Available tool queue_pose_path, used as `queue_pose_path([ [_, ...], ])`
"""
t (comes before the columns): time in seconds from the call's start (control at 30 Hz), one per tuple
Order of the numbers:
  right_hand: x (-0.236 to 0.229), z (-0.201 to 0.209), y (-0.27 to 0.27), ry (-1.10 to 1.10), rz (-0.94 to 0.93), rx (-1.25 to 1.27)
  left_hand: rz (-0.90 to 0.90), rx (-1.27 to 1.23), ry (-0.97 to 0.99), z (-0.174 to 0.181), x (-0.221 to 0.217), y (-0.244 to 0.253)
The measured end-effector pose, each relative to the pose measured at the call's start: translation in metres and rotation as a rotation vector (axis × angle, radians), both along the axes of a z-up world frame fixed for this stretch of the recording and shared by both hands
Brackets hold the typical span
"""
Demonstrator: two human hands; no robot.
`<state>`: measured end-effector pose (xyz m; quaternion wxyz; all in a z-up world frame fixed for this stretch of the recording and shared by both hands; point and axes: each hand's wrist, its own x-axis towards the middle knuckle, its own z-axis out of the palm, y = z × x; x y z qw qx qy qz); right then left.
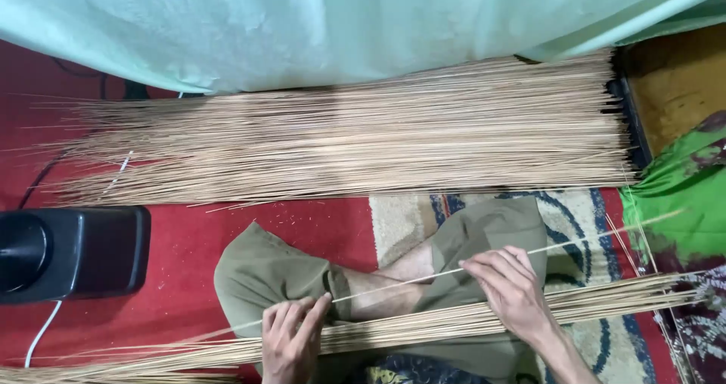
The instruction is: The person is sorting and organizing long rattan sticks, picking up small bundles and arranging them into a flat layer on the floor.
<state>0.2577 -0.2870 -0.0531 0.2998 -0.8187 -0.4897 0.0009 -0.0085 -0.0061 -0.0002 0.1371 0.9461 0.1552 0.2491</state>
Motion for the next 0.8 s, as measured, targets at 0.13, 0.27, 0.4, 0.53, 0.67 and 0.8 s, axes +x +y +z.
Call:
queue_pose_path([
  [0.13, -0.027, 0.023, -0.019, 0.111, -0.032, -0.042, 0.118, 0.072, -0.067, 0.002, -0.017, -0.031],
  [0.27, -0.047, 0.04, -0.031, 0.117, -0.085, -0.1, 0.126, -0.01, -0.006, -0.002, -0.022, -0.045],
  [0.4, -0.055, 0.033, -0.035, 0.041, -0.096, -0.194, 0.108, -0.147, 0.067, -0.022, -0.019, -0.042],
  [0.53, -0.058, 0.014, -0.03, 0.105, -0.104, -0.187, 0.103, -0.309, 0.074, -0.038, -0.019, -0.042],
  [0.67, -0.065, 0.011, -0.023, 0.175, -0.085, -0.145, -0.012, -0.331, 0.158, -0.046, -0.025, -0.043],
  [0.8, -0.072, -0.011, -0.031, 0.179, 0.016, -0.285, -0.091, -0.178, 0.246, -0.068, -0.032, -0.04],
])
